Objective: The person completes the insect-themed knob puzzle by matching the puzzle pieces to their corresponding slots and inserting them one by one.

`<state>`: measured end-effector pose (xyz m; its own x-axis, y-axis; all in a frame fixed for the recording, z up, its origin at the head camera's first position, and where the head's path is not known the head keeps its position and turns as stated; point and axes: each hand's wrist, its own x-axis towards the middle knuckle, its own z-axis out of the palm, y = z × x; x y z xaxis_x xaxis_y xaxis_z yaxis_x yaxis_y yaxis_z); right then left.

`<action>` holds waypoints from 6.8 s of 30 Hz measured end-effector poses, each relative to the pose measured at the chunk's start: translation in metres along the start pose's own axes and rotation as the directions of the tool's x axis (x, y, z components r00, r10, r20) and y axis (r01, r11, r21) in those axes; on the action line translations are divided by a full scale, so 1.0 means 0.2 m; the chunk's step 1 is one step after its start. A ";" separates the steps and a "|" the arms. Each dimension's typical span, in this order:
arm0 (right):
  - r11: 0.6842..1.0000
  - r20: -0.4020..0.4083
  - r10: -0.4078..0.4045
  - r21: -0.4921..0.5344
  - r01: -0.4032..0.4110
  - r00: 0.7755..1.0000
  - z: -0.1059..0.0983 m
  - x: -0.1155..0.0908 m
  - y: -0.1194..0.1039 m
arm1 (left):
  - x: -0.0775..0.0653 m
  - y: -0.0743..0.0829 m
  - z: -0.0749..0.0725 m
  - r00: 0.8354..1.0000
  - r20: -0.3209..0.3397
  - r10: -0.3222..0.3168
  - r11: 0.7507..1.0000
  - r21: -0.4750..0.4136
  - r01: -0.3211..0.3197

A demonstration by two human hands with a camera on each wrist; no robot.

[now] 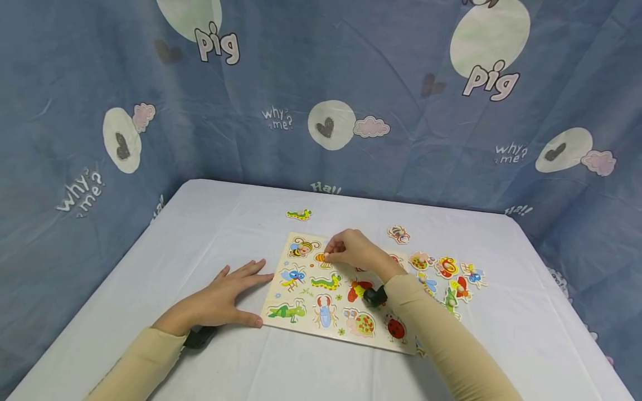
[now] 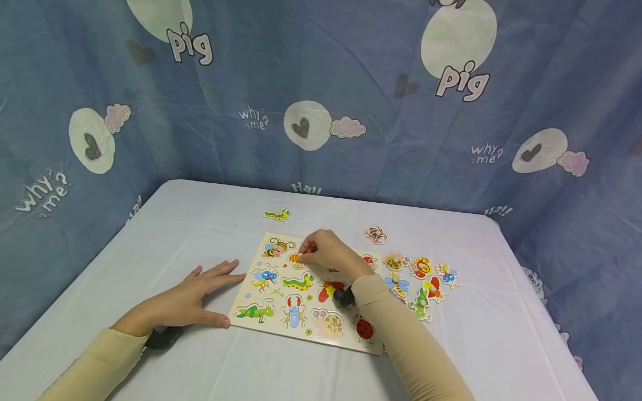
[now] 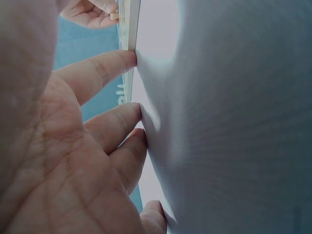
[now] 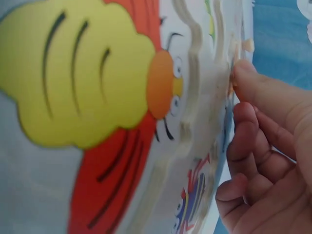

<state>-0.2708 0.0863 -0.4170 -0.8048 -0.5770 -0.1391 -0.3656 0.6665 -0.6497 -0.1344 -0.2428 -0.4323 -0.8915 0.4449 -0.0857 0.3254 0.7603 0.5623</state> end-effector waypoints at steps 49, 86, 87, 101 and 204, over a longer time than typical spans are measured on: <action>0.954 -0.288 0.282 0.181 -0.238 0.915 -0.41 -0.28 0.50 | 0.00 0.01 0.00 1.000 0.004 0.013 1.000 -0.019 -0.013; 0.902 -0.195 0.410 0.231 -0.365 0.891 -0.46 -0.29 0.61 | 0.03 0.04 0.00 1.000 0.010 -0.030 0.996 -0.081 0.030; 0.897 -0.191 0.418 0.243 -0.370 0.888 -0.46 -0.28 0.61 | 0.02 0.04 0.00 1.000 0.009 -0.030 0.996 -0.082 0.030; 0.858 -0.164 0.477 0.301 -0.417 0.863 -0.44 -0.25 0.61 | 0.02 0.04 0.00 0.999 0.025 -0.032 0.993 -0.109 0.034; 0.966 -0.113 0.211 0.174 -0.190 0.971 -0.17 -0.27 0.22 | 0.01 0.03 0.00 1.000 0.028 -0.014 0.996 -0.084 0.017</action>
<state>-0.2582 0.1627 -0.4120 -0.9112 -0.3668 -0.1878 -0.1196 0.6716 -0.7312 -0.1352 -0.2377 -0.4297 -0.8868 0.4471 -0.1167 0.2829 0.7250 0.6279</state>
